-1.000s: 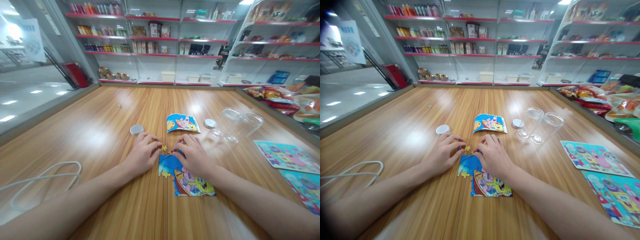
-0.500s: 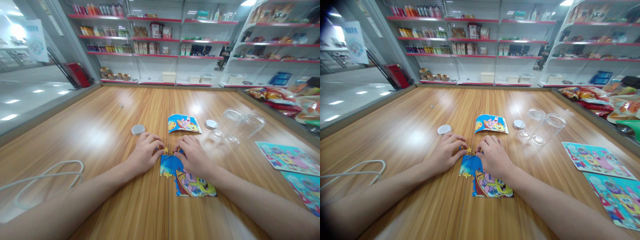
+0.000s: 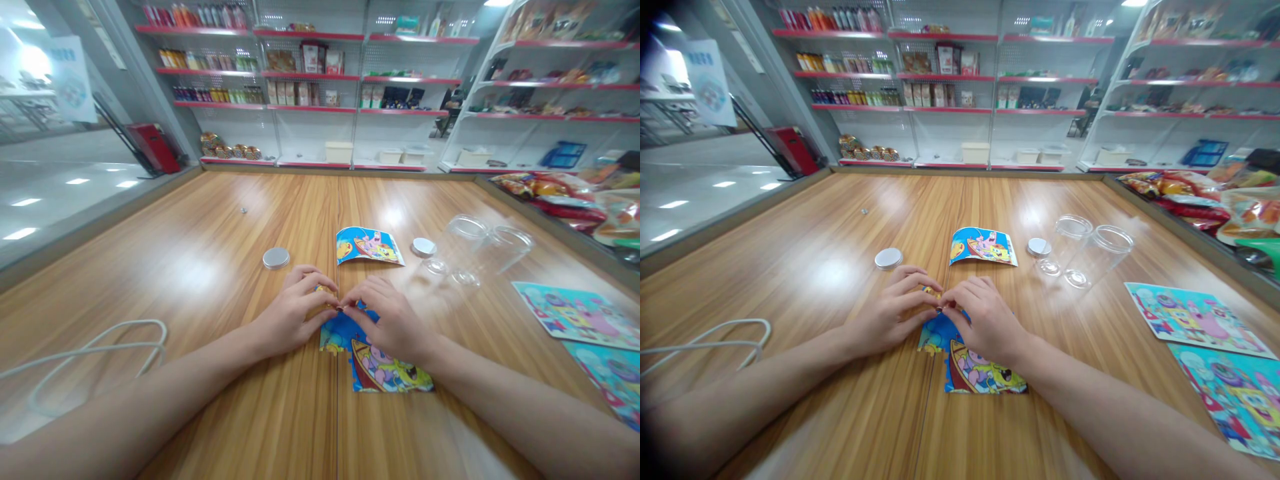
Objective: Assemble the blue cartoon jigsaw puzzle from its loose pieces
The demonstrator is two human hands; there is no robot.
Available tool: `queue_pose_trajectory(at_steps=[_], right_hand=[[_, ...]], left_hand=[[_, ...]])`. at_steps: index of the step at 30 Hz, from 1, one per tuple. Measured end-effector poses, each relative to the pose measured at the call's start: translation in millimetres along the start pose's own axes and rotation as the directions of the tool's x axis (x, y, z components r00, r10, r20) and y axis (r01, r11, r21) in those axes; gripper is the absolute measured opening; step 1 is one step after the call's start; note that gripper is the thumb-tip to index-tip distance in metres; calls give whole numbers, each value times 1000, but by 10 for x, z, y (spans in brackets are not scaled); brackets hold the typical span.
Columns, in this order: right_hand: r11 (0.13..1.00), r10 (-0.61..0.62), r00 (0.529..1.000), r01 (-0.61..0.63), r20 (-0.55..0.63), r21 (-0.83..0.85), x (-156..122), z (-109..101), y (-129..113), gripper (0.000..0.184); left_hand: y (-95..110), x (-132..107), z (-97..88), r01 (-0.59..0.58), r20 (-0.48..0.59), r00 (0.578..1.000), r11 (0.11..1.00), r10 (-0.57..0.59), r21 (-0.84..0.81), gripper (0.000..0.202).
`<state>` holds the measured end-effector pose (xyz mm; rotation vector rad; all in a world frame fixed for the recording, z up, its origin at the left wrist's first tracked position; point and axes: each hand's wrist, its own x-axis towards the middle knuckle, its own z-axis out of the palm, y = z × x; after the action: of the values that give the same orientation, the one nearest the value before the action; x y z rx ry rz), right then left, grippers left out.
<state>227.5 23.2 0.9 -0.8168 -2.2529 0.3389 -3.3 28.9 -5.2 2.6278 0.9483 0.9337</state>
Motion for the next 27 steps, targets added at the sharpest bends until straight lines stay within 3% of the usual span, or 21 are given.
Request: queue_pose_trajectory(at_steps=[4, 7, 9, 20, 27], right_hand=[[997, 71, 990, -75, -120, -25, -1, -30, 26, 10], [977, 199, 948, -212, -250, -25, -9, -81, 142, 20], [964, 239, 932, -262, -272, -49, -20, -115, 224, 22], [933, 270, 958, -286, -100, -217, -59, -140, 202, 20], [919, 237, 964, -262, -118, -295, -78, -140, 219, 21]], left_hand=[[6, 10, -12, 34, -14, 999, 999, -34, -30, 8], [12, 16, -19, 89, -39, 995, 995, -91, -36, 7], [10, 18, -18, 120, -56, 991, 992, -121, -22, 7], [-65, 12, 21, 221, -97, 972, 974, -216, 46, 11], [5, -16, -23, 75, -4, 997, 996, -75, 48, 13]])
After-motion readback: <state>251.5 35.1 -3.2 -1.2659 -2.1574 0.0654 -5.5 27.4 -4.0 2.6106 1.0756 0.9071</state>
